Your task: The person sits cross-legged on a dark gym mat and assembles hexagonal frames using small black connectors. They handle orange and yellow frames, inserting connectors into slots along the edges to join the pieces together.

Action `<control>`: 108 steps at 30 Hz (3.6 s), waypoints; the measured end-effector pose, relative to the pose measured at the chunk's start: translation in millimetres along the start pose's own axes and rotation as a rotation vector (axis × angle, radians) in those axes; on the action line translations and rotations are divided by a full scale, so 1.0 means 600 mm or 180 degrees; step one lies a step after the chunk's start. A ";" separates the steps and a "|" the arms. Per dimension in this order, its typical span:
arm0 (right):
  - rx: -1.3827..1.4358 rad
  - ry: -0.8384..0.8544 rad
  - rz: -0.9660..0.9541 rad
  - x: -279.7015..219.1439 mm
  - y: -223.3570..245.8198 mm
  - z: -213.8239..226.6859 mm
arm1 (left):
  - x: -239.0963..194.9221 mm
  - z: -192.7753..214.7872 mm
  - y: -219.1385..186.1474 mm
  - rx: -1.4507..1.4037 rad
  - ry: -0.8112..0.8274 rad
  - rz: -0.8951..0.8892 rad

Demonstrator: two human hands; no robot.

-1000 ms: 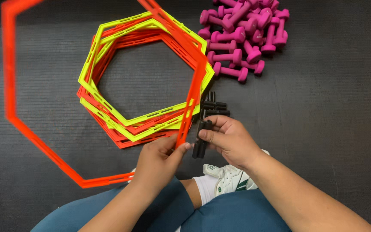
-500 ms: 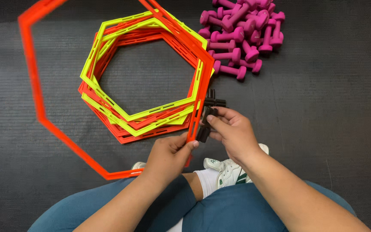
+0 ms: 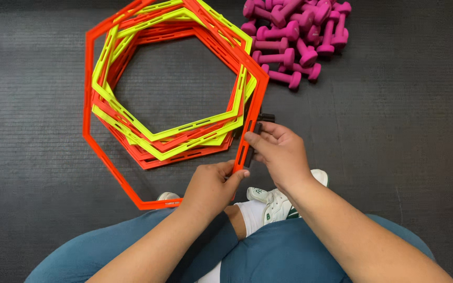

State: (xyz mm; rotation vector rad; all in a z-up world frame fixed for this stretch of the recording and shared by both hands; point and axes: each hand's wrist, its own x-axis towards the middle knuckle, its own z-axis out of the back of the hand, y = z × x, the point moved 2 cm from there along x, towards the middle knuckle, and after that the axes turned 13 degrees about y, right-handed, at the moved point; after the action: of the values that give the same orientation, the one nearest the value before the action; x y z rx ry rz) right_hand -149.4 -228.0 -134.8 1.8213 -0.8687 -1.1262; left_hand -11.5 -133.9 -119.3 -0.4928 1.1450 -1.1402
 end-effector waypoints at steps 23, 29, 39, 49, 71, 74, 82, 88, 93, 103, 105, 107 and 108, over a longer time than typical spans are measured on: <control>-0.0539 -0.0183 -0.0045 -0.017 0.014 -0.035 | 0.050 -0.049 0.044 -0.2648 0.0535 -0.0054; -0.0601 -0.0124 0.0071 -0.004 -0.010 -0.020 | 0.045 -0.042 0.041 -0.2361 0.0355 0.0218; -0.0403 0.0173 -0.0192 0.007 -0.023 0.015 | 0.022 -0.013 0.013 -0.1919 0.0302 0.0279; -0.0502 0.1030 -0.0352 0.002 0.004 0.021 | 0.011 -0.003 0.001 -0.1710 0.0416 0.0443; -0.1019 0.0466 -0.0421 -0.003 -0.056 -0.009 | 0.080 -0.059 0.085 -0.2195 0.0592 0.0346; -0.0884 0.0293 -0.0419 -0.006 -0.067 -0.016 | 0.070 -0.045 0.073 -0.2033 0.0430 0.0537; -0.0924 0.0136 -0.0358 0.023 -0.123 0.000 | 0.076 -0.040 0.083 -0.1198 0.0336 0.0728; -0.1362 0.0046 -0.0400 0.015 -0.110 -0.007 | 0.069 -0.033 0.069 -0.1030 0.0318 0.0859; -0.1356 0.0095 -0.0403 0.003 -0.068 -0.013 | 0.066 -0.030 0.062 -0.1164 0.0304 0.0875; -0.0799 0.0372 -0.0430 0.028 -0.066 0.030 | 0.063 -0.029 0.077 -0.2069 0.0898 0.0630; -0.0706 0.0367 -0.0401 0.030 -0.071 0.032 | 0.062 -0.029 0.077 -0.2250 0.1073 0.0672; -0.0396 0.0411 -0.0433 0.028 -0.080 0.027 | 0.068 -0.035 0.088 -0.2437 0.1049 0.0559; -0.0391 0.0414 -0.0447 0.018 -0.081 0.023 | 0.069 -0.037 0.094 -0.2442 0.1046 0.0574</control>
State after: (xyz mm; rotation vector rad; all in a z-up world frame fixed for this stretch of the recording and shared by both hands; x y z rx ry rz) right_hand -151.6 -220.1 -185.7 1.8530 -0.5912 -1.1086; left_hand -7.0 -143.8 -192.1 -0.7805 1.8829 -0.6023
